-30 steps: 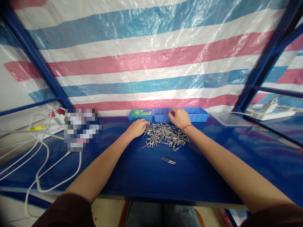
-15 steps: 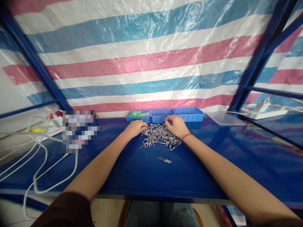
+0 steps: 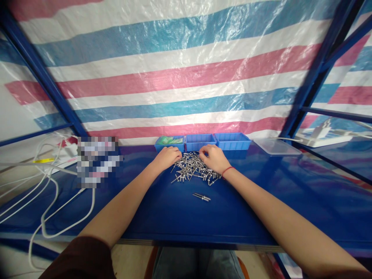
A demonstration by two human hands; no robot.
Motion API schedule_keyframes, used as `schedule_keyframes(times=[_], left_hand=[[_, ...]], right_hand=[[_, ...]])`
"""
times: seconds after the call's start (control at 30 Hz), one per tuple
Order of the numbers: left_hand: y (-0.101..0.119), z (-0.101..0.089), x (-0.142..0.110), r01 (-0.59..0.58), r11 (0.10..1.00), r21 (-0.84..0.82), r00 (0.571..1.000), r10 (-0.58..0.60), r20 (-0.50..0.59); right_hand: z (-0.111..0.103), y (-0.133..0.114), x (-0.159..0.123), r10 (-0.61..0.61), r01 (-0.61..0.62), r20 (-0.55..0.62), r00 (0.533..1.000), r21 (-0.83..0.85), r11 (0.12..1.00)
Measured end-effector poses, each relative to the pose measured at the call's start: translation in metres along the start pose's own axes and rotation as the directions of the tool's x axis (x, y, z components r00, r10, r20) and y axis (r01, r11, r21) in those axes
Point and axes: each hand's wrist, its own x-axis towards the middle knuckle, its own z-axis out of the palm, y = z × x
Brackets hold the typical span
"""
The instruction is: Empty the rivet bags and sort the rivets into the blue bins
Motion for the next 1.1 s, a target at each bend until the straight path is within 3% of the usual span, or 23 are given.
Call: schedule_keyframes(times=[0.27, 0.43, 0.57, 0.67, 0.8, 1.0, 1.1], left_hand=[[0.004, -0.001, -0.002, 0.01, 1.0, 0.0, 0.999, -0.01, 0.044], [0.006, -0.006, -0.005, 0.046, 0.999, 0.008, 0.999, -0.046, 0.0], [0.007, -0.008, -0.003, 0.047, 0.98, -0.194, 0.993, -0.067, -0.097], [0.015, -0.007, 0.002, 0.03, 0.874, -0.485, 0.974, -0.134, -0.18], [0.032, -0.002, 0.01, 0.0, 0.638, -0.77, 0.94, -0.263, -0.218], [0.045, 0.008, 0.016, -0.033, 0.34, -0.94, 0.928, -0.34, -0.155], [0.047, 0.008, 0.017, -0.038, 0.261, -0.965, 0.929, -0.347, -0.131]], right_hand=[[0.002, -0.002, -0.001, 0.005, -0.005, 0.036, 0.999, 0.004, 1.0], [0.001, -0.005, -0.002, 0.014, -0.015, 0.045, 0.999, 0.024, 1.0], [-0.003, -0.013, -0.004, 0.014, -0.018, 0.038, 0.999, 0.112, 0.994], [-0.003, -0.02, -0.006, 0.035, -0.039, 0.018, 0.999, 0.293, 0.955], [0.0, -0.027, -0.006, 0.094, -0.082, 0.007, 0.996, 0.558, 0.826], [0.001, -0.034, -0.005, 0.229, -0.137, -0.015, 0.973, 0.763, 0.632], [-0.001, -0.035, -0.005, 0.277, -0.171, 0.005, 0.961, 0.798, 0.578]])
